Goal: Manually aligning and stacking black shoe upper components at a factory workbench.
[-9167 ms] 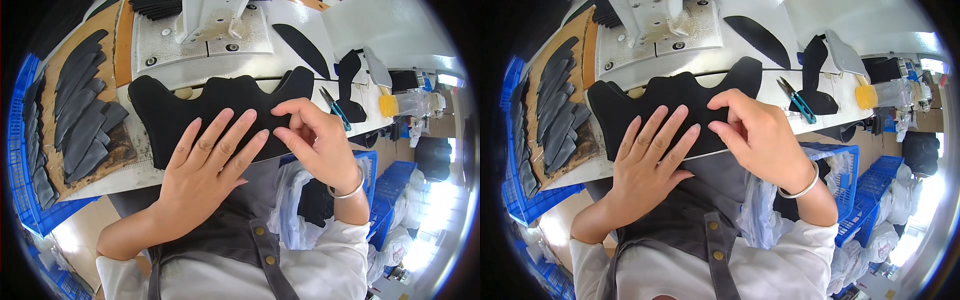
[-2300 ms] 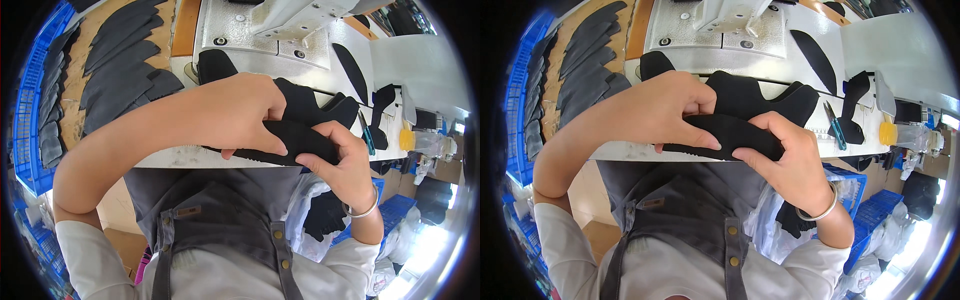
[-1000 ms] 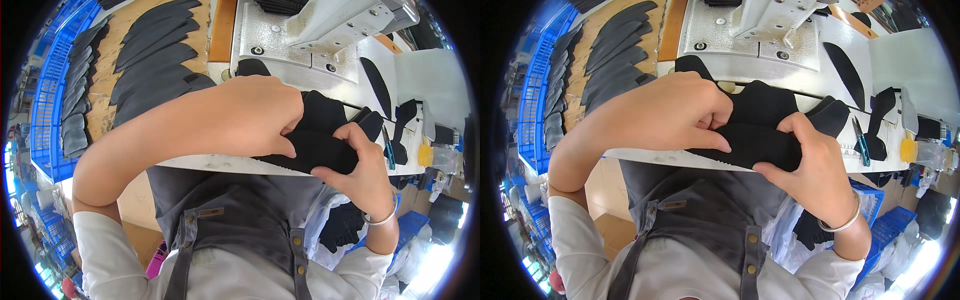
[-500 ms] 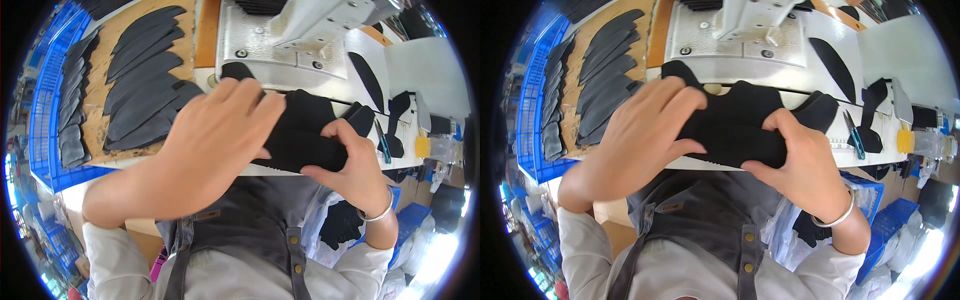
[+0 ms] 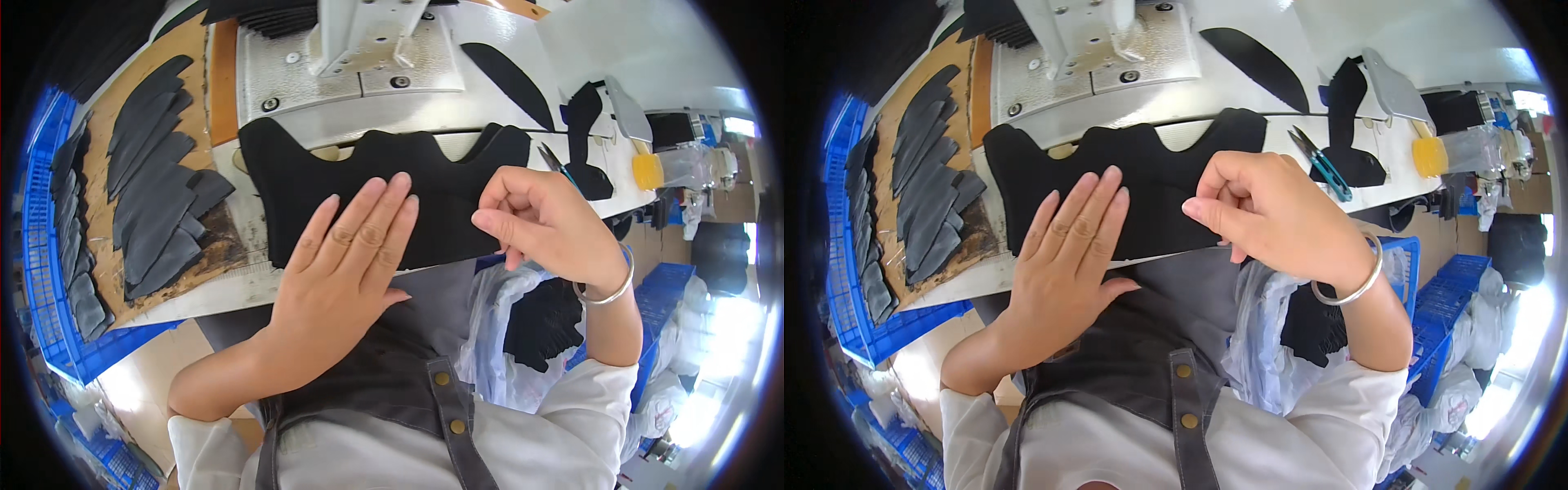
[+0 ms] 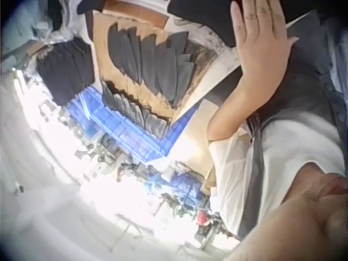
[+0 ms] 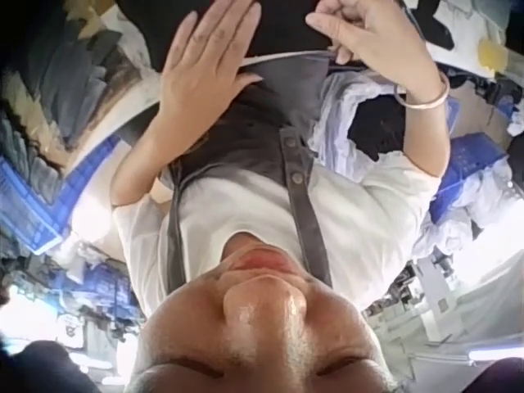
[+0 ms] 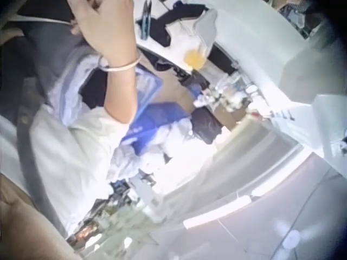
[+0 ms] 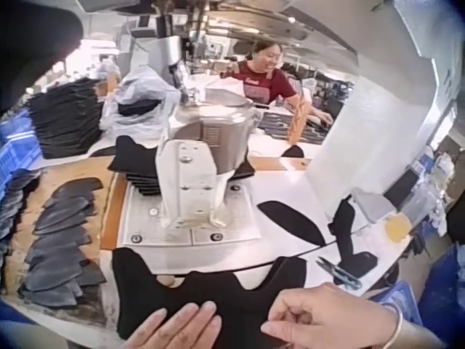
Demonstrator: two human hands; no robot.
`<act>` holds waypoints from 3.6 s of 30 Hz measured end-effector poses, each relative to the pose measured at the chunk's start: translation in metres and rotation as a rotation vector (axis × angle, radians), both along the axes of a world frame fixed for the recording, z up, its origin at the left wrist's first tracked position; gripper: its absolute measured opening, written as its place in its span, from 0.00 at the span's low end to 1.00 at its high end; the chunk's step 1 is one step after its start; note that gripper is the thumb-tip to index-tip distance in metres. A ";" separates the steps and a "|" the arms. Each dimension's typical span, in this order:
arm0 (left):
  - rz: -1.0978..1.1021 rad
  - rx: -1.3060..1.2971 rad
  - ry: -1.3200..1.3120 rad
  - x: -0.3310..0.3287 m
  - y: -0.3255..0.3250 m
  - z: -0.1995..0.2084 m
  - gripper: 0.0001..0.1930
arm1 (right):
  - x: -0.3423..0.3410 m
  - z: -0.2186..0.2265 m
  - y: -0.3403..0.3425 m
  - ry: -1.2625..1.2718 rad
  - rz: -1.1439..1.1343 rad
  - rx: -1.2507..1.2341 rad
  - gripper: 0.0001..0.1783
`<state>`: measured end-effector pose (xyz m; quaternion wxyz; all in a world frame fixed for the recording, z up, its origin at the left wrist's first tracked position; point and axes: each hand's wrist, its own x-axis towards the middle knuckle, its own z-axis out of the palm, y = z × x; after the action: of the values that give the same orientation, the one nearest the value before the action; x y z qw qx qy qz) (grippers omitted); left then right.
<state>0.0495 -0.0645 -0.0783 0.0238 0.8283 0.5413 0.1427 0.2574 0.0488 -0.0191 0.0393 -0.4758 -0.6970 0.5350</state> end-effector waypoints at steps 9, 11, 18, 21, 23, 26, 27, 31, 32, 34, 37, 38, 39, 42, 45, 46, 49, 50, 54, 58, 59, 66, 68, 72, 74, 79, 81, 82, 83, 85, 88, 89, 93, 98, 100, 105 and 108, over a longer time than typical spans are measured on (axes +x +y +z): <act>-0.065 -0.034 -0.038 -0.002 0.002 0.005 0.40 | 0.006 -0.002 0.009 -0.054 0.130 0.067 0.10; -0.074 -0.051 -0.032 -0.002 0.002 0.006 0.39 | 0.006 -0.003 0.010 -0.056 0.133 0.064 0.10; -0.067 -0.001 -0.005 -0.005 0.003 0.004 0.42 | 0.006 -0.003 0.008 -0.064 0.134 0.086 0.09; -0.087 -0.008 -0.027 -0.005 0.004 0.002 0.39 | 0.007 -0.004 0.006 -0.058 0.118 0.102 0.09; -0.096 0.028 0.054 -0.006 0.004 0.000 0.36 | 0.008 -0.007 0.003 -0.043 0.103 0.111 0.09; -0.107 0.102 0.123 -0.007 0.004 -0.002 0.34 | 0.007 -0.008 0.001 -0.035 0.109 0.154 0.09; -0.106 0.108 0.125 -0.008 0.004 -0.003 0.34 | 0.008 -0.008 0.001 -0.025 0.114 0.155 0.09; -0.107 0.164 0.135 -0.006 0.004 -0.005 0.33 | 0.009 -0.008 -0.001 -0.013 0.103 0.148 0.09; -0.102 0.163 0.129 -0.006 0.004 -0.004 0.34 | 0.008 -0.008 -0.001 -0.011 0.105 0.155 0.09; -0.103 0.132 0.117 -0.004 0.003 0.000 0.36 | 0.009 -0.008 -0.003 -0.013 0.117 0.198 0.10; -0.134 0.072 0.063 0.000 0.002 0.004 0.38 | 0.012 -0.015 -0.007 -0.007 0.157 0.352 0.09; -0.157 0.044 0.028 0.002 0.002 0.006 0.40 | 0.009 -0.012 -0.011 -0.003 0.162 0.359 0.09; -0.192 0.028 -0.024 0.005 0.002 0.002 0.40 | 0.005 -0.006 -0.018 -0.143 0.155 0.534 0.11; -0.208 -0.003 -0.062 0.005 0.006 0.003 0.38 | 0.000 -0.002 -0.038 -0.358 0.177 0.852 0.23; -0.235 -0.023 -0.184 0.002 0.010 0.006 0.39 | 0.000 -0.017 -0.051 -0.211 0.406 1.035 0.37; -0.237 -0.022 -0.212 0.000 0.010 0.009 0.38 | 0.002 -0.023 -0.049 -0.201 0.416 1.039 0.37; -0.244 -0.114 -0.377 -0.008 0.018 0.021 0.37 | 0.012 -0.028 -0.040 -0.236 0.504 1.268 0.26; -0.236 -0.106 -0.372 -0.014 0.021 0.026 0.37 | 0.011 -0.026 -0.037 -0.229 0.508 1.277 0.26; -0.198 -0.071 -0.256 -0.026 0.028 0.043 0.32 | 0.009 -0.019 -0.014 -0.115 0.703 1.545 0.13; -0.102 0.366 0.117 -0.032 0.019 0.044 0.20 | -0.003 0.002 -0.010 0.062 0.556 1.741 0.12; -0.038 0.416 0.176 -0.038 0.013 0.059 0.21 | -0.008 0.005 -0.014 0.127 0.520 1.723 0.12; 0.464 0.640 0.232 -0.142 0.010 0.086 0.29 | -0.022 -0.034 -0.037 0.077 0.384 1.251 0.29; 0.505 0.719 0.279 -0.164 0.050 0.080 0.29 | -0.024 -0.040 -0.036 -0.047 0.449 1.147 0.32; 0.298 0.928 0.258 -0.166 0.145 0.072 0.18 | -0.028 -0.046 -0.037 -0.029 0.451 1.157 0.33; 0.132 0.861 0.140 -0.139 0.183 0.062 0.13 | -0.028 -0.048 -0.036 -0.039 0.431 1.161 0.32; -0.071 0.216 0.173 -0.114 0.204 0.055 0.24 | -0.020 -0.040 -0.031 0.050 0.414 1.053 0.30; -0.181 0.373 -0.123 -0.148 0.205 0.049 0.31 | -0.013 -0.030 -0.019 0.301 0.202 0.822 0.26; 0.047 0.313 -0.299 -0.150 0.192 0.053 0.36 | -0.013 -0.021 -0.005 0.325 -0.026 0.738 0.23; 0.185 0.127 -0.518 -0.168 0.191 0.056 0.39 | -0.023 -0.007 0.021 0.458 -0.155 0.665 0.22; 0.609 -0.057 -1.135 -0.170 0.191 0.062 0.35 | -0.025 -0.008 0.094 0.385 -0.302 0.653 0.32; 0.751 -0.299 -1.496 -0.182 0.218 0.038 0.33 | -0.050 -0.017 0.178 0.431 -0.467 0.365 0.35; 0.533 -0.387 -1.540 -0.175 0.221 0.036 0.33 | -0.063 -0.020 0.198 0.386 -0.536 0.231 0.37; 0.609 -0.428 -1.327 -0.155 0.248 0.032 0.44 | -0.088 -0.033 0.267 0.120 -0.195 0.628 0.42; 0.770 -0.521 -1.095 -0.113 0.250 0.055 0.59 | -0.082 -0.069 0.311 0.123 -0.154 0.785 0.47; 0.864 -0.489 -1.025 -0.134 0.243 0.041 0.62 | -0.110 -0.070 0.290 -0.316 0.069 0.911 0.47; 0.780 -0.390 -1.424 -0.122 0.238 0.034 0.63 | -0.085 -0.063 0.278 0.008 0.006 0.959 0.31; 0.773 -0.402 -1.287 -0.123 0.229 0.039 0.66 | -0.088 -0.041 0.242 0.140 -0.148 0.704 0.27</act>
<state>-0.0735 0.1645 -0.0395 0.4318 0.3147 0.6868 0.4928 0.1698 0.2907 -0.0605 0.2871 -0.4445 -0.7977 0.2893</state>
